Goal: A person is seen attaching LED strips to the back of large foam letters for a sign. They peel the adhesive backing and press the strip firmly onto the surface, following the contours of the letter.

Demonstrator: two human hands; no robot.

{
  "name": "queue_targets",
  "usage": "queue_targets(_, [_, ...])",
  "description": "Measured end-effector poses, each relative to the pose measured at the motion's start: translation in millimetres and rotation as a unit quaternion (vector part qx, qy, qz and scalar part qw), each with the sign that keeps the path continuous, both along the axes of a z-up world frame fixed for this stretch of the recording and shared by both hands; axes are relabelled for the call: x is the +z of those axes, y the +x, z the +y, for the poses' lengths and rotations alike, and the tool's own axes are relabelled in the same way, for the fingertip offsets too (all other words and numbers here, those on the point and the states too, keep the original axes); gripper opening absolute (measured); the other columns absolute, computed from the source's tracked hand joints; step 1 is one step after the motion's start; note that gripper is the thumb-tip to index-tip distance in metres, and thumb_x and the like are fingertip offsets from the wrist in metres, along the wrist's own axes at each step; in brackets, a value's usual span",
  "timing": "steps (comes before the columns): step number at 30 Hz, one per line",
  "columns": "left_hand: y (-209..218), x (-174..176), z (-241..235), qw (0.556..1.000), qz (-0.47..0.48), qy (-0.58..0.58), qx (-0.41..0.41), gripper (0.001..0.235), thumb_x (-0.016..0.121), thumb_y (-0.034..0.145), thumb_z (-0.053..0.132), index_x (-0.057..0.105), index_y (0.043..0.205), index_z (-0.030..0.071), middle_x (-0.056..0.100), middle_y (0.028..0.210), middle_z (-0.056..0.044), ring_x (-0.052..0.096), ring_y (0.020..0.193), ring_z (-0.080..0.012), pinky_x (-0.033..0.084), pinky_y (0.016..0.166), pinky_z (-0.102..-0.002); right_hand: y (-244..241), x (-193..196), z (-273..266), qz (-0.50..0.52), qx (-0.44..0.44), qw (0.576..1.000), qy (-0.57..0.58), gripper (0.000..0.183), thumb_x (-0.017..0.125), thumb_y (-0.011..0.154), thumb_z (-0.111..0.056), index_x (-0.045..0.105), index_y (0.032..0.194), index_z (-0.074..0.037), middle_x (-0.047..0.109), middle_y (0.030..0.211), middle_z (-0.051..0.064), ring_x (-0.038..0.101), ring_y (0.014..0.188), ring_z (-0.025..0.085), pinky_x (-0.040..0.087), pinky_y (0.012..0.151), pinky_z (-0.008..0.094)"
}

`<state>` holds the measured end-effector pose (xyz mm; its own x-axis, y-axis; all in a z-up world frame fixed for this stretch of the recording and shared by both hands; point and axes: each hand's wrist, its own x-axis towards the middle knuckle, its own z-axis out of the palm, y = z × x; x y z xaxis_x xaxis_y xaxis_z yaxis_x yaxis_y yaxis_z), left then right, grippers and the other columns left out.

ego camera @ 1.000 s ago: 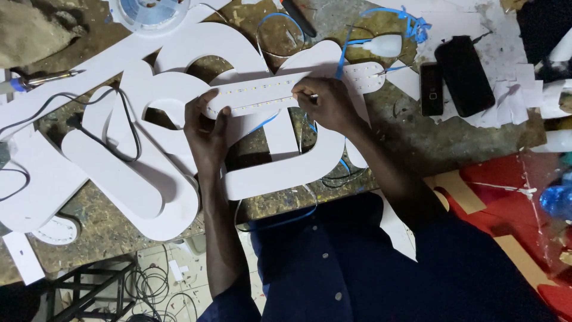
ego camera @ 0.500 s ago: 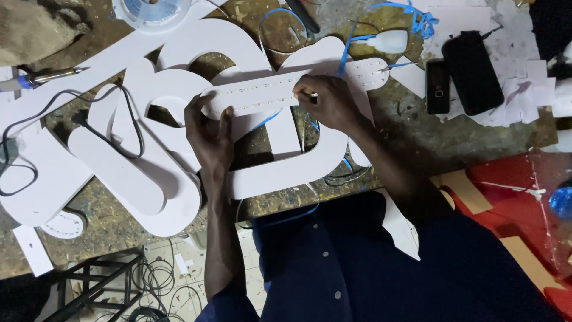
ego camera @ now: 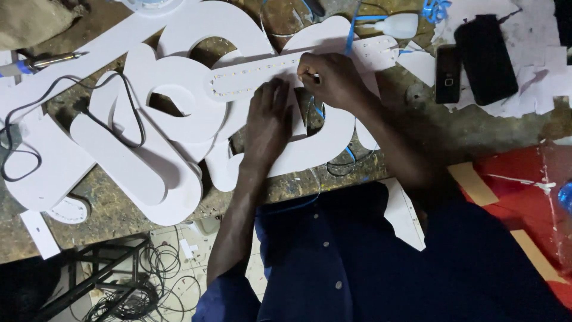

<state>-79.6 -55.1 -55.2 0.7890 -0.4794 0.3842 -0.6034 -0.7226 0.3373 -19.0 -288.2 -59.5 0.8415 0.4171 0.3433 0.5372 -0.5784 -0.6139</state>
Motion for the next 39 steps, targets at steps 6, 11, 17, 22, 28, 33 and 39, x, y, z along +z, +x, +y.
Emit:
queue_targets(6, [-3.4, 0.1, -18.3, 0.996, -0.040, 0.048, 0.060, 0.052, 0.070, 0.104, 0.014, 0.063, 0.154, 0.003, 0.065, 0.145, -0.021, 0.060, 0.134, -0.0437, 0.054, 0.106, -0.054, -8.0, 36.8, -21.2, 0.052, -0.017, 0.997, -0.050, 0.011, 0.076, 0.111, -0.007, 0.071, 0.121, -0.008, 0.071, 0.070, 0.007, 0.065, 0.063, 0.031, 0.042, 0.061, 0.047])
queue_targets(11, [2.5, -2.4, -19.0, 0.995, -0.038, 0.064, 0.065, 0.050, 0.069, 0.110, 0.016, 0.063, 0.159, 0.013, 0.067, 0.147, -0.018, 0.061, 0.124, -0.0432, 0.052, 0.098, -0.056, -15.8, 26.1, -35.4, 0.075, 0.015, 0.996, 0.042, 0.012, 0.071, 0.114, -0.002, 0.082, 0.118, -0.002, 0.082, 0.104, 0.014, 0.076, 0.090, 0.031, 0.054, 0.073, 0.045])
queue_targets(17, [18.0, -4.8, -18.3, 0.989, -0.099, 0.097, 0.041, 0.046, 0.065, 0.108, 0.012, 0.069, 0.153, 0.020, 0.066, 0.122, -0.014, 0.060, 0.098, -0.0380, 0.049, 0.085, -0.050, -24.2, -11.9, -33.5, 0.079, -0.019, 0.993, 0.091, 0.021, 0.072, 0.108, 0.000, 0.085, 0.124, -0.004, 0.086, 0.115, 0.015, 0.083, 0.102, 0.029, 0.066, 0.080, 0.043])
queue_targets(22, [25.8, -10.2, -16.4, 0.989, -0.107, 0.098, 0.010, 0.044, 0.067, 0.103, 0.010, 0.070, 0.146, 0.015, 0.067, 0.128, -0.017, 0.062, 0.109, -0.0394, 0.050, 0.089, -0.051, -26.6, -13.1, -33.0, 0.071, -0.022, 0.991, 0.113, 0.023, 0.072, 0.104, 0.004, 0.086, 0.122, -0.004, 0.086, 0.113, 0.014, 0.084, 0.100, 0.024, 0.065, 0.082, 0.036])
queue_targets(28, [25.7, -9.3, -21.4, 0.987, -0.114, 0.115, 0.019, 0.045, 0.066, 0.109, 0.016, 0.069, 0.153, 0.020, 0.070, 0.130, -0.013, 0.065, 0.111, -0.0383, 0.049, 0.088, -0.051, -30.6, -14.4, -29.9, 0.052, -0.028, 0.994, 0.091, 0.024, 0.076, 0.101, 0.005, 0.086, 0.119, -0.008, 0.078, 0.099, 0.007, 0.071, 0.082, 0.021, 0.054, 0.073, 0.037])
queue_targets(33, [29.1, -15.9, -25.5, 0.987, -0.120, 0.106, 0.007, 0.033, 0.067, 0.110, 0.021, 0.074, 0.142, 0.014, 0.070, 0.130, -0.013, 0.065, 0.118, -0.0383, 0.048, 0.091, -0.053, -34.7, -9.6, -28.9, 0.031, -0.033, 0.998, 0.053, 0.026, 0.075, 0.103, 0.005, 0.087, 0.124, -0.004, 0.078, 0.096, 0.008, 0.067, 0.092, 0.026, 0.053, 0.072, 0.042])
queue_targets(39, [28.0, -22.3, -28.3, 0.990, -0.113, 0.085, -0.011, 0.029, 0.069, 0.116, 0.023, 0.074, 0.140, 0.008, 0.069, 0.133, -0.013, 0.066, 0.120, -0.0392, 0.054, 0.094, -0.053, -48.8, 9.9, -38.5, -0.078, -0.028, 0.996, -0.019, 0.009, 0.080, 0.108, 0.007, 0.085, 0.114, 0.002, 0.084, 0.107, 0.012, 0.071, 0.097, 0.031, 0.052, 0.089, 0.046])
